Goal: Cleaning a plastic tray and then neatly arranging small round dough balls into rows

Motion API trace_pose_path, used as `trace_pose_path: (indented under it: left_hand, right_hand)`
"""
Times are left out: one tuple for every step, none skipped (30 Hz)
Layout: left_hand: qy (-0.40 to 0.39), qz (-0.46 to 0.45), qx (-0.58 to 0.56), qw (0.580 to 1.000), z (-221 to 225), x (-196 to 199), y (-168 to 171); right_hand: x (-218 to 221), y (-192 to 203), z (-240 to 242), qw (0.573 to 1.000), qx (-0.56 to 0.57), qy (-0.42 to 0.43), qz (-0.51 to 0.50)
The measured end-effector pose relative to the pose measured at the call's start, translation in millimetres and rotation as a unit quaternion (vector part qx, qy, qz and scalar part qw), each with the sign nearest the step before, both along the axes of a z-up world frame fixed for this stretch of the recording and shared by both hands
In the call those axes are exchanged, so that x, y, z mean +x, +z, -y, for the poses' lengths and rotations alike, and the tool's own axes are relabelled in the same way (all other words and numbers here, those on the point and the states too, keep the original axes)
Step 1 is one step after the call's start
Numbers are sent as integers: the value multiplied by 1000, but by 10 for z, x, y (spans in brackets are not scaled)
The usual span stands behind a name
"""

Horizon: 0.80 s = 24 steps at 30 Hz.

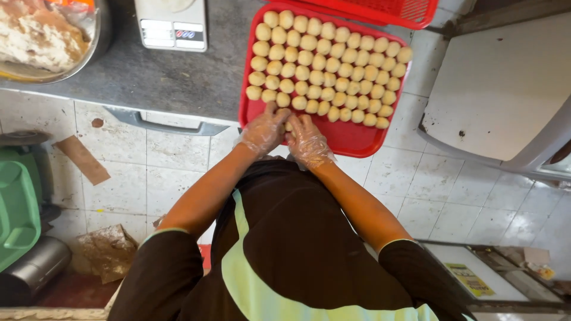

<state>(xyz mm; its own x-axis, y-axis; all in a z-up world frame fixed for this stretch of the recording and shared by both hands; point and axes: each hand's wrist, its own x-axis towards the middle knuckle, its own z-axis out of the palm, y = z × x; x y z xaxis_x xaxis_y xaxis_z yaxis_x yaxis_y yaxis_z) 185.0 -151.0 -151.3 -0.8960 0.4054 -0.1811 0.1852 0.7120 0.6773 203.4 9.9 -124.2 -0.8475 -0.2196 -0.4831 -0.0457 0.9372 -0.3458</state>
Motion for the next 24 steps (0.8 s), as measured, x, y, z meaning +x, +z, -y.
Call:
trace_pose_path:
  left_hand:
    - [-1, 6, 1, 1000, 46, 49, -3]
    - [-2, 4, -7, 1000, 79, 33, -15]
    - [-3, 1, -16, 1000, 94, 17, -21]
    - [-10, 2, -15, 1000, 158, 5, -29]
    - [1, 0, -10, 1000, 209, -4, -36]
    - [9, -1, -3, 1000, 240, 7, -45]
    - [0, 1, -1, 1000, 314, 13, 79]
    - [22, 29, -9, 999, 380, -25, 201]
    - [43, 57, -18, 997, 443, -63, 327]
    - [38, 57, -17, 998, 477, -79, 369]
    - [67, 96, 11, 993, 510, -91, 412]
    - [97, 133, 38, 986, 544, -109, 453]
    - [94, 132, 38, 986, 560, -135, 515]
    - [105, 145, 39, 983, 565, -159, 579]
    - [116, 159, 41, 980, 570, -184, 642]
    - [114, 158, 40, 980, 573, -208, 713]
    - [133, 179, 42, 974, 577, -232, 782]
    - [152, 201, 43, 967, 581, -248, 852]
    - [151, 201, 42, 967, 585, -258, 887]
    - [170, 221, 44, 959, 588, -286, 919]
    - [190, 240, 46, 951, 593, -314, 952]
    - [191, 239, 46, 951, 605, -317, 891]
    - [235, 276, 115, 925, 616, -320, 831]
    - [275, 311, 183, 891, 622, -330, 769]
  right_hand:
    - [71, -92, 44, 1000, 1, -1, 6]
    - [99, -193, 78, 998, -6, -9, -64]
    - [125, -288, 94, 991, -12, -17, -134]
    - [105, -242, 148, 991, -10, -24, -133]
    - [86, -195, 188, 990, -32, -58, -125]
    - [95, -146, 210, 987, -52, -94, -117]
    - [135, -145, 269, 987, -49, -103, -116]
    - [130, -149, 319, 983, -63, -136, -109]
    - [125, -150, 365, 977, -77, -169, -102]
    - [99, -131, 423, 976, -76, -174, -103]
    - [76, -112, 480, 967, -112, -210, -85]
    - [42, -97, 536, 956, -149, -244, -67]
    - [19, -87, 604, 955, -150, -247, -69]
    - [-5, -73, 661, 944, -183, -263, -73]
    - [-31, -60, 717, 933, -216, -279, -77]
    - [-41, -33, 739, 932, -216, -280, -78]
    - [-52, -8, 762, 928, -240, -277, -60]
    - [-54, 18, 785, 924, -264, -274, -40]
    - [-25, -14, 770, 923, -264, -276, -40]
    - [-22, -51, 755, 934, -258, -242, -60]
    - [-19, -87, 740, 942, -251, -207, -80]
    - [-12, -105, 737, 942, -251, -206, -81]
    - [-5, -123, 732, 938, -259, -217, -83]
    - [-3, -141, 723, 932, -265, -229, -87]
